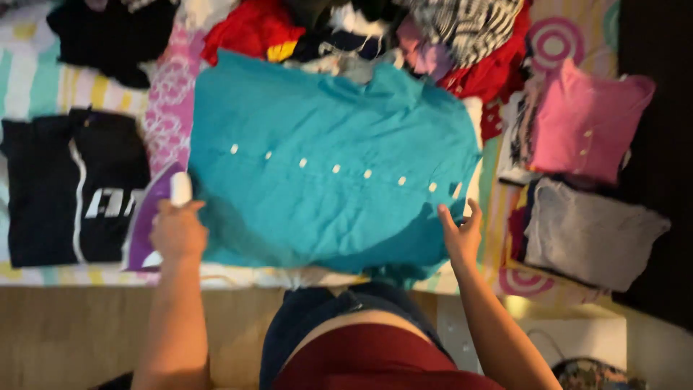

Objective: The person irons a teal button-up shirt and a black top using a purple iron on a bed. They fold the teal shirt and place it on a pile, then iron and fold the black top, placing it on the same pile.

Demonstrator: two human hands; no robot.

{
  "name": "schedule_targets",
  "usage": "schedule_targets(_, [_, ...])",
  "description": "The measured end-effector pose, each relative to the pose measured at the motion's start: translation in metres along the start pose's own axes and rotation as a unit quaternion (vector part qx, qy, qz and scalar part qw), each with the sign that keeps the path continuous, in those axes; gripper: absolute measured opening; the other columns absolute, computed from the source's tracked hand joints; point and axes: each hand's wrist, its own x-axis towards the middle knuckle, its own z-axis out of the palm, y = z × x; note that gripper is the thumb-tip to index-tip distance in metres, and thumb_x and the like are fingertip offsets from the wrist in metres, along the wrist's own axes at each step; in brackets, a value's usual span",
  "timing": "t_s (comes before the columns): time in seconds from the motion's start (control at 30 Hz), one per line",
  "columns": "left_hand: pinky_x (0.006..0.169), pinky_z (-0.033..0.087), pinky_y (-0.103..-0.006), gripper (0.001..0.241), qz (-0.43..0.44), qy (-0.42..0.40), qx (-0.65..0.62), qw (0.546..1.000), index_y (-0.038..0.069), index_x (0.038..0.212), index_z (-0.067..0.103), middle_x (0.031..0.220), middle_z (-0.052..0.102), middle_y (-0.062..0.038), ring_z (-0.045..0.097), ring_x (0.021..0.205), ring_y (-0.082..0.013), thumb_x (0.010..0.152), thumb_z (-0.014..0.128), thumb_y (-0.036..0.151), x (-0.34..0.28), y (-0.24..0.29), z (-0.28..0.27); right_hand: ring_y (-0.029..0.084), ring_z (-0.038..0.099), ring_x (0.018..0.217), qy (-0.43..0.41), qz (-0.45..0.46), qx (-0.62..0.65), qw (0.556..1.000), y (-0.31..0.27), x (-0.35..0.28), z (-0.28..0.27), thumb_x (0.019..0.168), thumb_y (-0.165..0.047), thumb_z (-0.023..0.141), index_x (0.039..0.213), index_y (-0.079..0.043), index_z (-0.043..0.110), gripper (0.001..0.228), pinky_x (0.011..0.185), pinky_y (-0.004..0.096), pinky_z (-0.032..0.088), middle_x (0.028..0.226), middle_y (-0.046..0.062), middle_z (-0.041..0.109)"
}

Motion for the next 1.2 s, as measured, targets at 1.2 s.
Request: schedule_targets(1.2, [0.086, 0.052, -0.0568, 0.072, -0.004, -0.165, -0.074, 0.983, 0.029, 0.139, 0.061, 0.123, 0.058, -0.028, 0.061, 0.108, -0.0492, 0.076, 0.083, 0.058, -0.045, -0.071, -0.054, 0.046, 0.065, 0.101, 0.098, 0.0, -0.149, 0.984, 0.122, -0.159, 0.024, 0.082, -0.046, 0.082, 0.128, -0.006, 0.053, 0.067, 0.083, 0.055, 0.05, 0.111, 0.024, 0.068])
